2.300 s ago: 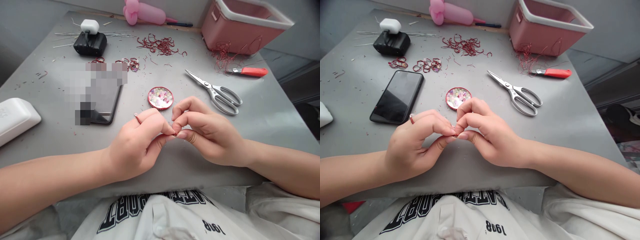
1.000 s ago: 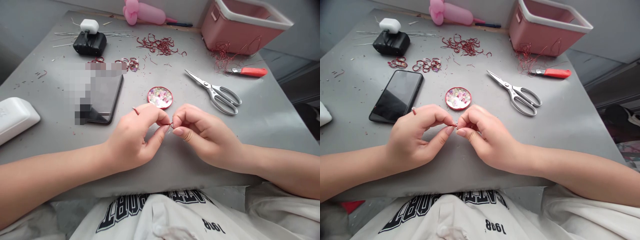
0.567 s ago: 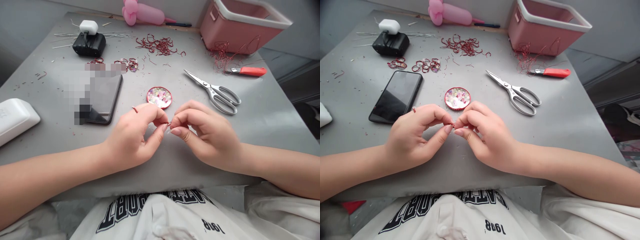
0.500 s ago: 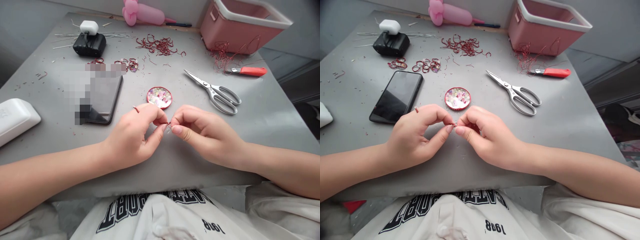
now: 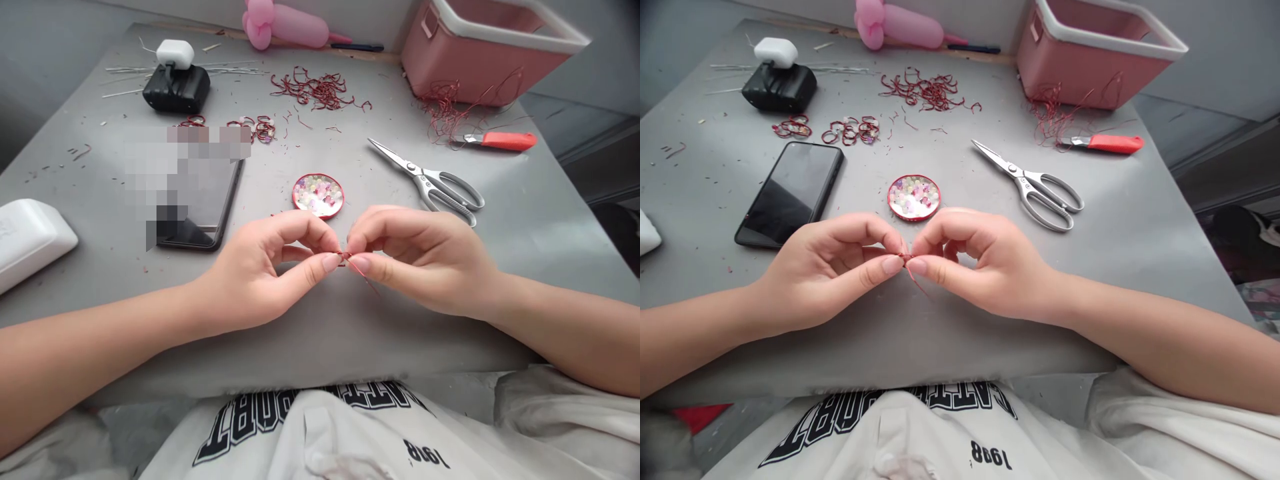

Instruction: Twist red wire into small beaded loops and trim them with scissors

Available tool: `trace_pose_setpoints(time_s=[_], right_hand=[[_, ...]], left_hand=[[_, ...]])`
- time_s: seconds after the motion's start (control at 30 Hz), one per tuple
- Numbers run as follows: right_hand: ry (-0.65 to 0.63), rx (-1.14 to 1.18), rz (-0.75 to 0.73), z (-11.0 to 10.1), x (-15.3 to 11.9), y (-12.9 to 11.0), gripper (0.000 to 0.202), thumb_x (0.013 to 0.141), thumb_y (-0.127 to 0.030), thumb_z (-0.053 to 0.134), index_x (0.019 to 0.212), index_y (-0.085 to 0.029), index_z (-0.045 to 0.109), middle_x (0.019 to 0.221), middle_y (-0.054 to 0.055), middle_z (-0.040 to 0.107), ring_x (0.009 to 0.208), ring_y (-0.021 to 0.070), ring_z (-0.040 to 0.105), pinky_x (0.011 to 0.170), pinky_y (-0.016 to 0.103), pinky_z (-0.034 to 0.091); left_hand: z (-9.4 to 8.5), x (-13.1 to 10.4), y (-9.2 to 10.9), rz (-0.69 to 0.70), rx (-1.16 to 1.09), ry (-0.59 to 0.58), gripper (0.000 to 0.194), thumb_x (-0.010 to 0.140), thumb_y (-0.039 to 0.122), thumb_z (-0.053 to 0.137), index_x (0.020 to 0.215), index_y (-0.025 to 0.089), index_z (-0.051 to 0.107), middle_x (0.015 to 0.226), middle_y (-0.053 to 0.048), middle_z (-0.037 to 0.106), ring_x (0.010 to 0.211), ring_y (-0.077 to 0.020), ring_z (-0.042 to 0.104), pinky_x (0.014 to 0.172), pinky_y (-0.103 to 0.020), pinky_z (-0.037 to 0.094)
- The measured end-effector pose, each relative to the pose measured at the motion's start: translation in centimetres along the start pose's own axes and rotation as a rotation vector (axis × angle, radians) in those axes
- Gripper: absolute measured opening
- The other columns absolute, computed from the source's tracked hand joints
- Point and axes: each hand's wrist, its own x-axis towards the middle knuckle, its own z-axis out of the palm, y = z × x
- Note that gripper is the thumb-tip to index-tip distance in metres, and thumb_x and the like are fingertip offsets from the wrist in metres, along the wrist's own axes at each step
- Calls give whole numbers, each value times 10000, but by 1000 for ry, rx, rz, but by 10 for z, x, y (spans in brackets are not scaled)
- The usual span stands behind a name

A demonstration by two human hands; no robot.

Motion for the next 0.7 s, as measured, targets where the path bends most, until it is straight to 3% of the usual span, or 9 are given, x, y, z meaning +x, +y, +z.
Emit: trace_pose_setpoints(time_s=[0.13, 0.27, 0.47, 0.7], right_hand=[[103, -269, -175, 8, -4, 1, 165, 875, -126, 643, 756, -207, 562, 686, -11, 599, 639, 109, 543, 570, 250, 473], [181, -548, -318, 15, -8, -1, 202, 862, -87, 627, 763, -221, 513, 665, -6, 562, 618, 118, 535, 544, 254, 472], [230, -688, -529, 7, -6, -4, 184, 831, -67, 698, 818, -230, 614, 720, 26, 655, 649, 140, 609, 593, 280, 549], [-28, -862, -711, -19, -7, -12, 180, 904, -82, 657, 880, -256, 697, 810, 2, 722, 768, 143, 706, 688, 264, 632]], left_hand=[[6, -4, 3, -32, 31, 31, 58, 862, 132, 665, 822, 172, 654, 767, -5, 707, 717, -122, 700, 662, -214, 608], [12, -8, 3, 55, 104, 96, 86, 836, 103, 659, 799, 179, 643, 734, 2, 703, 689, -119, 690, 677, -229, 612], [12, -9, 0, 103, 34, 118, 66, 848, 112, 668, 818, 169, 658, 775, -18, 715, 721, -124, 702, 677, -228, 620], [10, -5, 10, -195, -105, 46, 105, 814, 137, 690, 737, 170, 626, 673, 17, 675, 598, -93, 643, 537, -182, 557]])
